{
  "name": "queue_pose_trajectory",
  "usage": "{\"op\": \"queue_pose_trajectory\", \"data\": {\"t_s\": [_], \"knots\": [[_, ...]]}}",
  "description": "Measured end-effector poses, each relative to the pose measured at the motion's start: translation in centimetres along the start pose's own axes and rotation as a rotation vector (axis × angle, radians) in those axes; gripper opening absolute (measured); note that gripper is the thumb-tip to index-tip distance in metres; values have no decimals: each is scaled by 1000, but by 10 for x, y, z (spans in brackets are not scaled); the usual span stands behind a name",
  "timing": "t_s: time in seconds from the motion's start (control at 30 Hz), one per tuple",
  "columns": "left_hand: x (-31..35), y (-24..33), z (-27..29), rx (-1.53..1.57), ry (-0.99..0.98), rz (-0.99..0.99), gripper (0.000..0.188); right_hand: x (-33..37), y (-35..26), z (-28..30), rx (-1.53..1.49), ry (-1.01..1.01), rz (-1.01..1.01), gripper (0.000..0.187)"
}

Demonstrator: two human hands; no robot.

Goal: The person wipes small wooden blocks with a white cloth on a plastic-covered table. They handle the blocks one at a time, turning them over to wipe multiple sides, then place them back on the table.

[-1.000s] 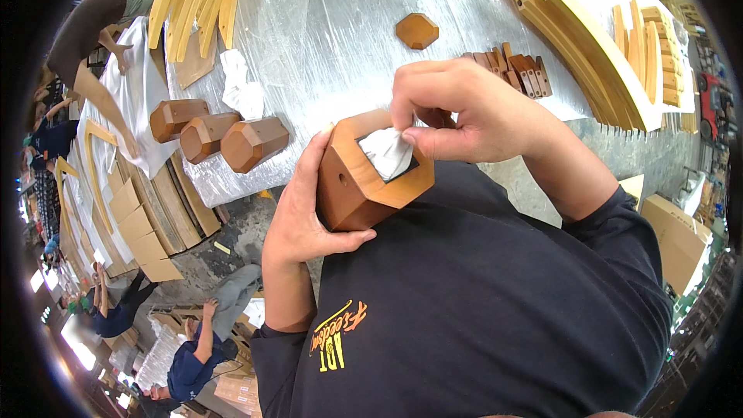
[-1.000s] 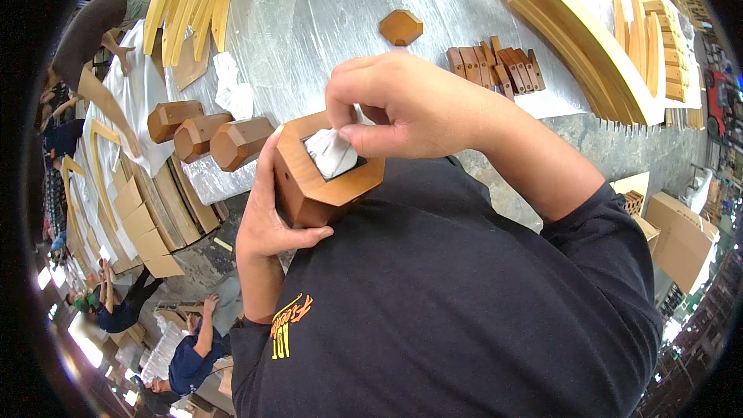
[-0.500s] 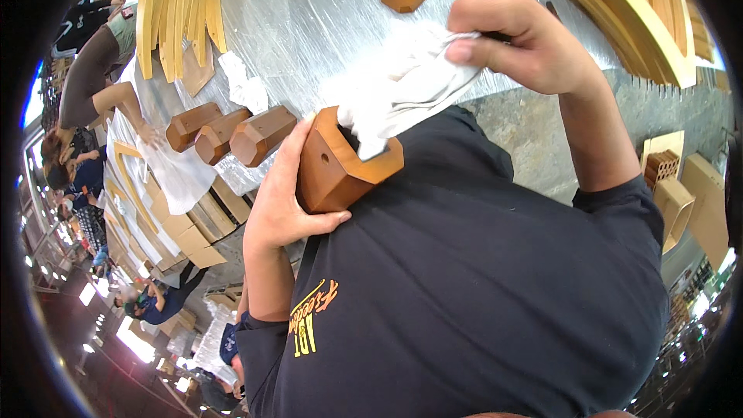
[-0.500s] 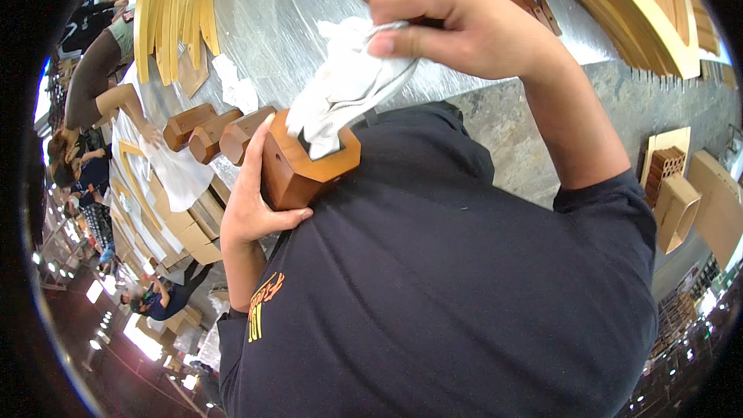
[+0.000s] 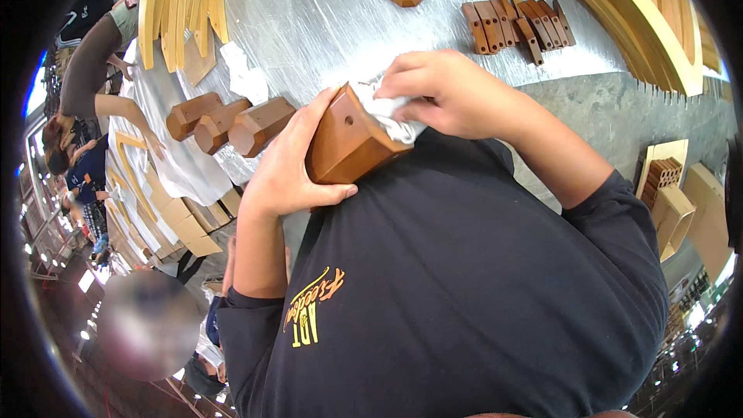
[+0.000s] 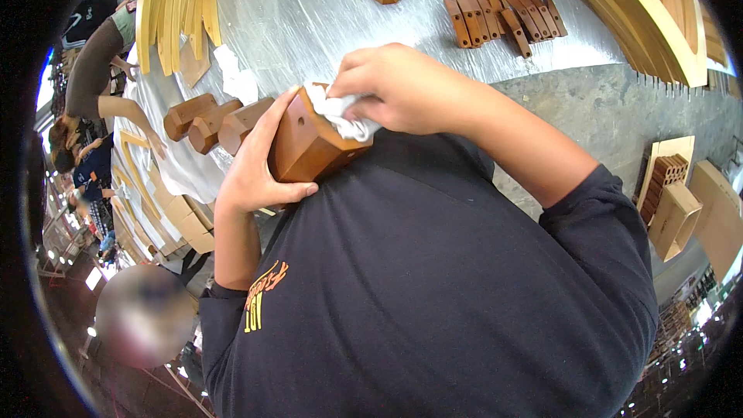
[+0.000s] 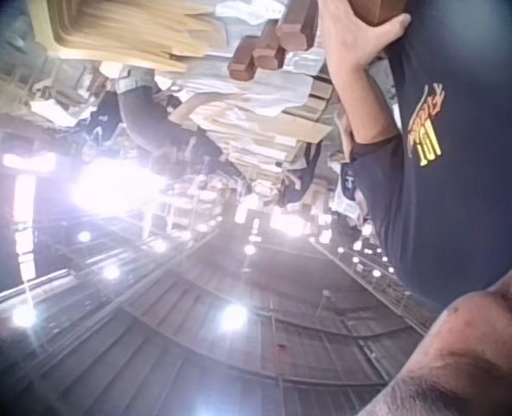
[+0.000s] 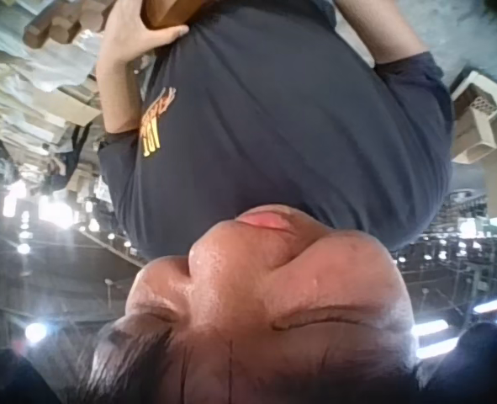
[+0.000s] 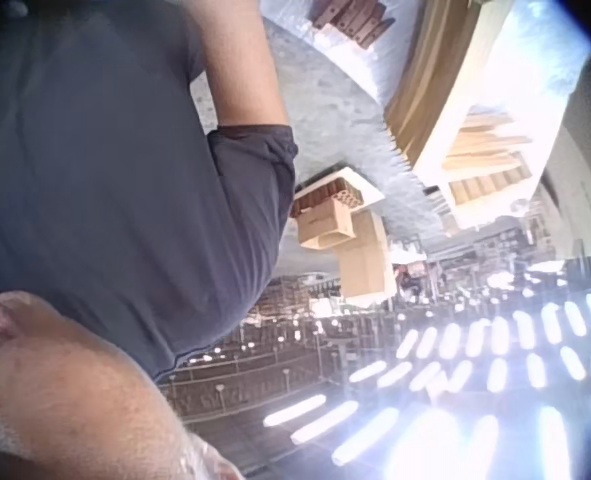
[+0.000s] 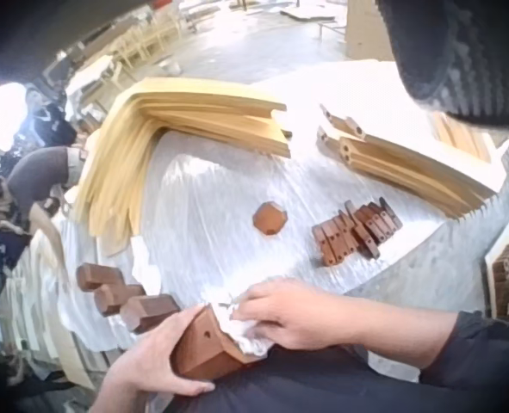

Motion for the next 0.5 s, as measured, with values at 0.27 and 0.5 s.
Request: {"op": "queue_pose_trajectory", "data": {"t_s": [0.27, 0.5], "knots": [[9, -26, -16, 213, 39, 45, 125, -26, 3, -12, 16, -5, -205, 26], [28, -41, -19, 335, 159, 29, 123, 5, -3, -18, -491, 111, -229, 30]]}}
Point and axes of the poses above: each hand's wrist, its own x-axis away from the middle knuckle, its own z-axis out of the back of the hand, y = z × x, the point moved 2 cm from there along -x, towards the middle knuckle
